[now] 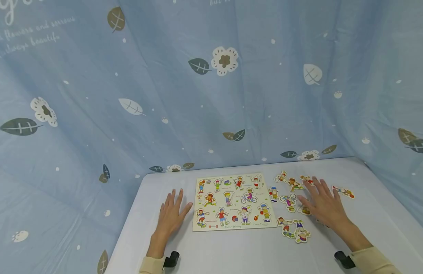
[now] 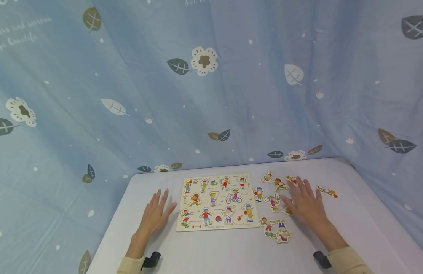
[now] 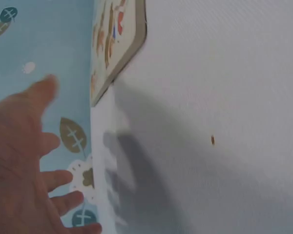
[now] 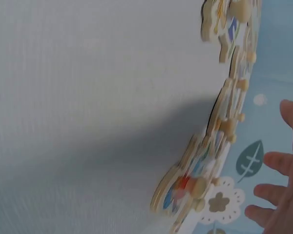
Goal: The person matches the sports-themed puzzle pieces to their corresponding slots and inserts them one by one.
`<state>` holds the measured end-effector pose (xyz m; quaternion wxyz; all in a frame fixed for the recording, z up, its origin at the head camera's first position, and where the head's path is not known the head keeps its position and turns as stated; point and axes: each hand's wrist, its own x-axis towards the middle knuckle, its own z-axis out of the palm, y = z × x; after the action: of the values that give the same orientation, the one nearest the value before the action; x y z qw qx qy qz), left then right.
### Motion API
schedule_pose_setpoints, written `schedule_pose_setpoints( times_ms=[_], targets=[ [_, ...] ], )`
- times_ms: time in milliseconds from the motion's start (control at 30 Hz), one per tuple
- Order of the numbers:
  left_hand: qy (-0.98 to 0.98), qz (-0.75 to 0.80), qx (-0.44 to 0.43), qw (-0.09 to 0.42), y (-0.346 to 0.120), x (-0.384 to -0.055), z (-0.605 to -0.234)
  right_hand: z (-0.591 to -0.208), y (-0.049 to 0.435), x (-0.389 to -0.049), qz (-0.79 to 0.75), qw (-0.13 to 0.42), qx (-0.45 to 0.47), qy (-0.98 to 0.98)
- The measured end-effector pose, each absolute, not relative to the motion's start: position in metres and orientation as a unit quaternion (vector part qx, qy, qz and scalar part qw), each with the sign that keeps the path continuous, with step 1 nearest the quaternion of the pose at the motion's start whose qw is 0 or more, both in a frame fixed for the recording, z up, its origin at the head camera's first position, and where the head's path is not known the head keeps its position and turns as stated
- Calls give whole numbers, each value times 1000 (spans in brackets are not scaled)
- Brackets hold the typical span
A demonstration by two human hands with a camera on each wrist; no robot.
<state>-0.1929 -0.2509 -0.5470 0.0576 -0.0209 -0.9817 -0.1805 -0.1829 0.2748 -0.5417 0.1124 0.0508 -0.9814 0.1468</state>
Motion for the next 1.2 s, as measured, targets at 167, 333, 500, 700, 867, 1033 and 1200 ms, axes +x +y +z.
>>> schedule_pose_setpoints(
  times_ms=[167,333,500,700,867,1033,1200],
  targets=[
    [-974,-211,-34,81,-249,-192,-546,-538,266,-183,133,141,72,-978],
    [-962,-253,-34,96,-245,-195,-546,-534,257,-180,139,142,91,-976],
    [-948,-303,-30,97,-240,-200,-547,-531,247,-175,139,158,127,-969],
    [-934,-348,-43,71,-233,-205,-548,-532,237,-170,149,161,159,-963],
    [-932,-348,-65,76,-229,-209,-553,-535,230,-163,154,167,198,-953],
    [-934,-329,-97,97,-230,-214,-559,-532,222,-156,171,130,206,-955],
    [-933,-312,-134,119,-232,-217,-561,-528,217,-152,194,54,191,-961]
  ],
)
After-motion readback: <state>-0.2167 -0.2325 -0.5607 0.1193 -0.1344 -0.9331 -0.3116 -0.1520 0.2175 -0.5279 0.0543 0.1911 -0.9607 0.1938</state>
